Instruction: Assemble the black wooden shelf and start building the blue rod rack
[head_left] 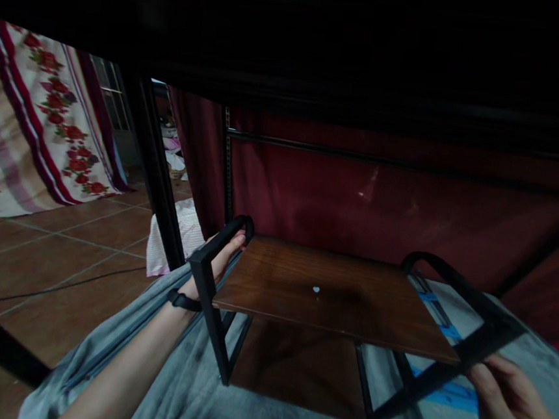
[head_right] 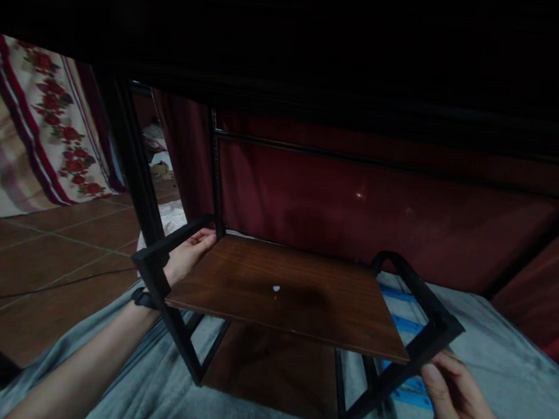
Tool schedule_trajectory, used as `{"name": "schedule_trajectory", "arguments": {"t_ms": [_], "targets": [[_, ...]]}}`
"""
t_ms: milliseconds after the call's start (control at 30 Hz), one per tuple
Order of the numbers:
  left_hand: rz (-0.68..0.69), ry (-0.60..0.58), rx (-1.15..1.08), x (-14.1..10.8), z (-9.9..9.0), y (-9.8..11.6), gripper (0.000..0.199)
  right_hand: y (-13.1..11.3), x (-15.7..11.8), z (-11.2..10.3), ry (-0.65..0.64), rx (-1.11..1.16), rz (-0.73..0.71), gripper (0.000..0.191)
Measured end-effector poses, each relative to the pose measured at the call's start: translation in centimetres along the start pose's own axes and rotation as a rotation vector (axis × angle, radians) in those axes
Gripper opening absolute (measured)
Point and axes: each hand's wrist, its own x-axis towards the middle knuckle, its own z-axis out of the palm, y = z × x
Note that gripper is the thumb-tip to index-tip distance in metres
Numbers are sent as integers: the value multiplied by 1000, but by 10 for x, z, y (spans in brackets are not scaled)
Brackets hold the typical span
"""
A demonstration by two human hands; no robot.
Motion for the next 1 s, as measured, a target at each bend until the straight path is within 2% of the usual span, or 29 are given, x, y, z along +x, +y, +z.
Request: {"name": "schedule_trajectory", "arguments": {"t_ms": [100, 200, 267, 400, 567, 800, 1000], "targets": [[-16, 31, -31, 0, 3, 0, 40, -9, 5, 0, -36, -15, -76, 21], [-32, 54, -4, 1, 7, 5, 43, -19, 9, 0, -69, -152, -202, 22], [-50, 77, 36, 2, 10, 10, 43, -26, 12, 0, -89, -250, -231, 24], [-56, 101, 108, 4, 11, 17, 35, -42, 16, 2, -132, -267, -205, 27], [-13, 107, 173, 5, 7, 15, 28, -51, 15, 3, -169, -193, -136, 23], [-58, 121, 177, -4, 13, 26, 39, -43, 5, 2, -148, -3, -9, 20], [-58, 117, 246, 4, 4, 20, 37, -38, 14, 1, -219, -27, -64, 20]]}}
